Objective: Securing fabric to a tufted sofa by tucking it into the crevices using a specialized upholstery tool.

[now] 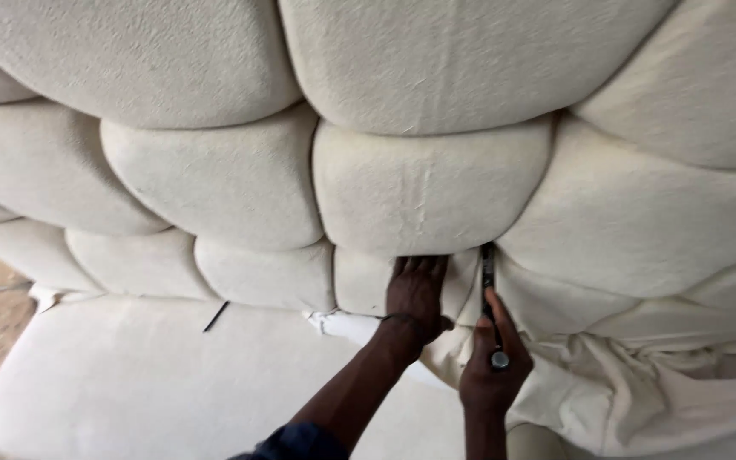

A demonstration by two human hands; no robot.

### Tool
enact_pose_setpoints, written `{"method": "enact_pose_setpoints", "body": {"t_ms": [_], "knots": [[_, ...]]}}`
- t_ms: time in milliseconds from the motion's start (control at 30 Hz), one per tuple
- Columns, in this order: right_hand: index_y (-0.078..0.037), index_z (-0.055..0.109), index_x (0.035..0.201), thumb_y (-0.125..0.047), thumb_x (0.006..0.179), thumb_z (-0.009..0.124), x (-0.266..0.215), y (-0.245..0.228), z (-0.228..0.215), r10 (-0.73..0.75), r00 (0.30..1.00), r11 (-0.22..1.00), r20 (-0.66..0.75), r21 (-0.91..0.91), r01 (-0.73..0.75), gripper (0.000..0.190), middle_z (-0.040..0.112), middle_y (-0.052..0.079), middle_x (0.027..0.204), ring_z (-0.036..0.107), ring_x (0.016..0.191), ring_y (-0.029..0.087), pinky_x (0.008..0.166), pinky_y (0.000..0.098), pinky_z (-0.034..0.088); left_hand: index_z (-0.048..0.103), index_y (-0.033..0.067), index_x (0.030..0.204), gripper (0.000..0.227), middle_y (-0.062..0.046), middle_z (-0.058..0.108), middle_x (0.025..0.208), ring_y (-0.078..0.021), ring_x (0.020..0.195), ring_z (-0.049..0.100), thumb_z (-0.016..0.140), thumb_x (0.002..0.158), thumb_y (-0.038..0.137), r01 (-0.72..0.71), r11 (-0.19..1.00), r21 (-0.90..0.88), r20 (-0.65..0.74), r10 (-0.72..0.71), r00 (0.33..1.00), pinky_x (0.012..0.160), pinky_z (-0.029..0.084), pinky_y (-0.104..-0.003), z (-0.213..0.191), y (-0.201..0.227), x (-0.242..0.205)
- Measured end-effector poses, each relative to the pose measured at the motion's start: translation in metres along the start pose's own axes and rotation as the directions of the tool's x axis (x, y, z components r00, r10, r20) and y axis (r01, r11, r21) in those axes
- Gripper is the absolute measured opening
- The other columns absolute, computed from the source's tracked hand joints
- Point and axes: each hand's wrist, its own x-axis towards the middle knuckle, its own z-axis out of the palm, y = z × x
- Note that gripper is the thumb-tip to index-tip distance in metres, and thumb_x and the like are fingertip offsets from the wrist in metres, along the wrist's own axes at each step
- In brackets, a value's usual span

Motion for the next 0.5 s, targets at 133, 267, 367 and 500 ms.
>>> {"method": "enact_pose_setpoints", "body": {"t_ms": [133,267,367,500], "knots": [[-0.006,0.08,0.148,-0.036,0.11,0.057,0.003,-0.021,-0.008,0.144,0.989,0.989,0.017,0.024,-0.145,0.054,0.086,0.01,0.139,0.076,0.089,0.019,0.077,0.0349,0.055,0.035,0.0131,0.181,0.146,-0.011,0.055,0.173,-0.0351,0.166,0.039,0.101,0.069,0.08,0.001,0.995,0.099,0.117,-0.013,0.993,0.144,0.012,-0.057,-0.002,0.002,-0.01],[-0.007,0.08,0.147,-0.024,0.104,0.057,0.006,-0.019,-0.006,0.166,0.986,0.985,0.016,0.031,-0.167,0.051,0.084,0.011,0.147,0.078,0.122,0.024,0.098,0.0377,0.058,0.04,0.012,0.178,0.14,-0.011,0.055,0.173,-0.0348,0.166,0.04,0.101,0.07,0.077,-0.005,0.996,0.084,0.094,-0.002,0.996,0.143,0.014,-0.057,-0.006,0.003,-0.009],[-0.008,0.08,0.147,-0.026,0.105,0.058,0.006,-0.019,-0.004,0.153,0.988,0.987,0.019,0.051,-0.153,0.05,0.083,0.01,0.149,0.077,0.14,0.026,0.111,0.0393,0.058,0.038,0.013,0.179,0.141,-0.011,0.054,0.174,-0.0346,0.166,0.04,0.101,0.071,0.077,0.006,0.995,0.096,0.115,-0.017,0.993,0.143,0.014,-0.057,-0.005,0.002,-0.009],[-0.008,0.079,0.148,-0.031,0.108,0.058,0.008,-0.017,-0.007,0.114,0.992,0.992,0.047,0.04,-0.116,0.051,0.082,0.011,0.15,0.076,0.143,0.028,0.114,0.0403,0.058,0.033,0.0133,0.181,0.143,-0.013,0.051,0.176,-0.037,0.167,0.037,0.102,0.073,0.076,0.014,0.993,0.117,0.148,-0.031,0.988,0.144,0.013,-0.057,-0.003,0.003,-0.01]]}}
